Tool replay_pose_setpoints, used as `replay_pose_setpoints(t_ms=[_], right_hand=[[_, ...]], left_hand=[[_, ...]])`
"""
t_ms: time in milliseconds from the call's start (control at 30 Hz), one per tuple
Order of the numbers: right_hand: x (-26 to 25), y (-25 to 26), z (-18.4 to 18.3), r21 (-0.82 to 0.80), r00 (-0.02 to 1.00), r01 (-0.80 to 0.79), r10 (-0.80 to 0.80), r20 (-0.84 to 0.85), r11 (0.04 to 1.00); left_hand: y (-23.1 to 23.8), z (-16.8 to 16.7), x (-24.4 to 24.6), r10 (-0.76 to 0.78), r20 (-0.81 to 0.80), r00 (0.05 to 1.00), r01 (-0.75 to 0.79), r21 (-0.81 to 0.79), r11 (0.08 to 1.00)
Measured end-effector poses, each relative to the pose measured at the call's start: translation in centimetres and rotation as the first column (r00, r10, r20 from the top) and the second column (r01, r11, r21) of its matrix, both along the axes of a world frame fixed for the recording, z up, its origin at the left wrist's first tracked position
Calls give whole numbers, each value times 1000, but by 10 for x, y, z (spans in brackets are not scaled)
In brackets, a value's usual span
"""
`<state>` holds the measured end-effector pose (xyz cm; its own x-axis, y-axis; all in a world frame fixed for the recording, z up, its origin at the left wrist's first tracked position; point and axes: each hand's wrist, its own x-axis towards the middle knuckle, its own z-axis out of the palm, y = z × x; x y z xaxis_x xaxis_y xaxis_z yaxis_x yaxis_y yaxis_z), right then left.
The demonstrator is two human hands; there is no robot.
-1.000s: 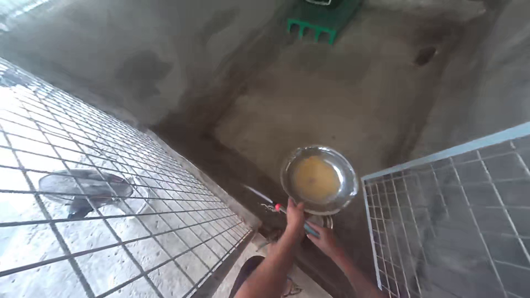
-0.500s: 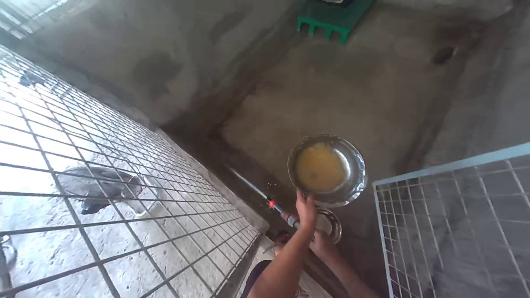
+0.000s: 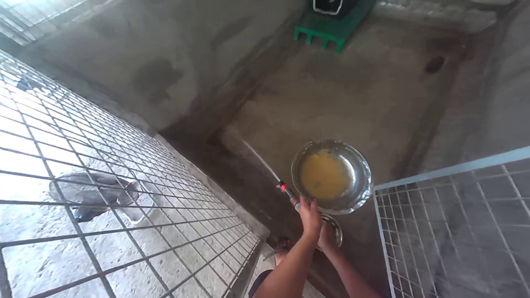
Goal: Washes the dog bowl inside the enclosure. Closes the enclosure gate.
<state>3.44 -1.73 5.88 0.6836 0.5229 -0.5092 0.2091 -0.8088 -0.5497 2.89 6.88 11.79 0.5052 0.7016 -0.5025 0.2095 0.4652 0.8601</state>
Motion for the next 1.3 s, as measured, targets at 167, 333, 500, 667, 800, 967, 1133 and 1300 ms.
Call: replay_pose_setpoints(t_ms=[167,333,500,667,800,967,1133,1300], right_hand=[[25,-9,-27,106,985,113,-125,118,988],[45,-22,-26,53,962,244,-248,117,968],[39,-28,-25,34,976,201,-203,77,979],[5,-14,-15,116,999,28,-26,-19,993],[-8,0,-10,127,1000,-1,4,-20,992],[5,2,-15,198,993,78,-93,69,977],[31,-4,-17,155,981,168,-181,76,974],[50,-11,-11,167,961,245,-261,87,955]], left_hand=[[-3,-5,-6,24,14,1000,-24,-31,999],[-1,-2,-13,34,-5,999,-34,-42,999],[4,1,-19,87,-23,996,-88,-31,996],[6,-5,-18,132,-13,991,-132,-23,991],[3,-7,-15,137,-18,990,-137,-27,990],[0,-3,-14,169,37,985,-169,-23,985],[3,-3,-17,184,67,981,-183,-11,983],[5,-4,-15,185,48,982,-184,-12,983]])
